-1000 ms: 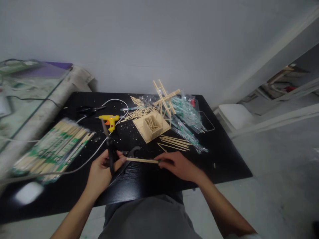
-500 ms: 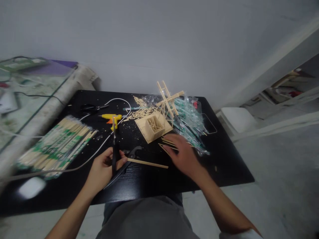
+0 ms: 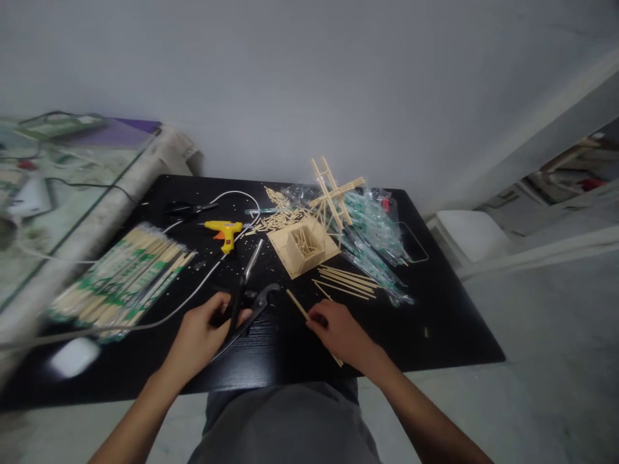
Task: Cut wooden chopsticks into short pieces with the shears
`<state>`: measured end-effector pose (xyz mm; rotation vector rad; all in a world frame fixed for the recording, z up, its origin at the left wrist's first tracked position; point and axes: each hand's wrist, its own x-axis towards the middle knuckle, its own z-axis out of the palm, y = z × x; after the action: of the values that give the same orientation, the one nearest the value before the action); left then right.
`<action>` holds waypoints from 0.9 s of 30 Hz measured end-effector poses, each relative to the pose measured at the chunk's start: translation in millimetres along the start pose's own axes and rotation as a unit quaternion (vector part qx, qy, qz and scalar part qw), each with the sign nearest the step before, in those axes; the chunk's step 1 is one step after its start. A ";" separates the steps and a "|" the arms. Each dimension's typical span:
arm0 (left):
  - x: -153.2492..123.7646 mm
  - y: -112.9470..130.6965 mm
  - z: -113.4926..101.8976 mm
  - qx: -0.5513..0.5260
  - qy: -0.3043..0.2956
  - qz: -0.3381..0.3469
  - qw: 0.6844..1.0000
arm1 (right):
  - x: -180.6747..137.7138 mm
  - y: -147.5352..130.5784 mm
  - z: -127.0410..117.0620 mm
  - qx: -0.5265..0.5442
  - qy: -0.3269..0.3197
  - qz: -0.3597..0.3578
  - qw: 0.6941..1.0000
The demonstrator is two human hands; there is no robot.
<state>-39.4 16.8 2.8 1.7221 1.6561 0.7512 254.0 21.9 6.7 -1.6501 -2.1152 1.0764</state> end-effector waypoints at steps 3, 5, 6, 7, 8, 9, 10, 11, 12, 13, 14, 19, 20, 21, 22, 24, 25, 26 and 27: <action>-9.6 -16.6 -15.5 0.067 0.000 0.010 0.998 | 3.6 3.0 7.4 0.017 0.028 0.043 0.999; -16.0 -29.8 -25.4 0.102 0.004 0.026 0.994 | 7.6 2.1 12.9 0.021 0.039 0.055 0.998; -18.9 -36.7 -29.8 0.115 0.009 0.036 0.993 | 9.8 1.3 15.4 0.014 0.045 0.056 0.997; -21.5 -43.4 -33.8 0.128 0.019 0.040 0.991 | 12.1 0.6 17.7 0.002 0.051 0.054 0.997; -23.7 -49.5 -37.2 0.141 0.020 0.039 0.989 | 14.2 0.0 19.8 -0.011 0.056 0.049 0.997; -25.5 -54.9 -40.0 0.156 0.019 0.035 0.987 | 16.2 -0.5 21.6 -0.023 0.061 0.043 0.997; -26.9 -59.2 -42.1 0.172 0.019 0.030 0.985 | 17.9 -0.9 23.1 -0.034 0.066 0.037 0.997; -28.0 -62.5 -43.5 0.187 0.021 0.025 0.982 | 19.3 -1.3 24.1 -0.044 0.071 0.031 0.996; -28.7 -64.9 -44.3 0.201 0.025 0.020 0.979 | 20.2 -1.8 24.7 -0.053 0.075 0.028 0.995; -29.3 -66.4 -44.7 0.213 0.029 0.018 0.977 | 20.7 -2.4 24.8 -0.062 0.078 0.026 0.995; -29.8 -67.5 -44.9 0.222 0.031 0.017 0.974 | 20.8 -3.2 24.3 -0.070 0.079 0.027 0.994; -34.3 -72.4 -54.3 0.320 0.049 0.034 0.945 | 14.7 -5.9 17.1 -0.075 0.069 0.030 0.994; -35.3 -73.7 -59.5 0.354 0.058 0.033 0.933 | 12.9 -5.5 15.6 -0.075 0.068 0.027 0.994; -35.8 -74.9 -65.8 0.385 0.061 0.030 0.920 | 11.2 -4.8 14.4 -0.076 0.067 0.023 0.995; -35.9 -75.8 -72.9 0.411 0.060 0.027 0.909 | 9.7 -3.8 13.7 -0.075 0.067 0.017 0.995; -34.6 -76.7 -87.5 0.443 0.049 0.026 0.895 | 7.7 -1.5 13.3 -0.072 0.068 0.009 0.995; -33.1 -76.7 -94.1 0.452 0.050 0.026 0.890 | 7.4 -0.5 13.7 -0.070 0.069 0.007 0.995; -31.4 -76.6 -99.8 0.457 0.050 0.026 0.887 | 7.3 0.4 14.3 -0.068 0.071 0.007 0.995; -29.4 -76.5 -104.4 0.459 0.054 0.026 0.886 | 7.6 1.1 15.0 -0.067 0.072 0.006 0.995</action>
<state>-169.8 -6.1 11.7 2.3706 2.2499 0.0243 243.3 23.1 -6.3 -1.7457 -2.1268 0.8068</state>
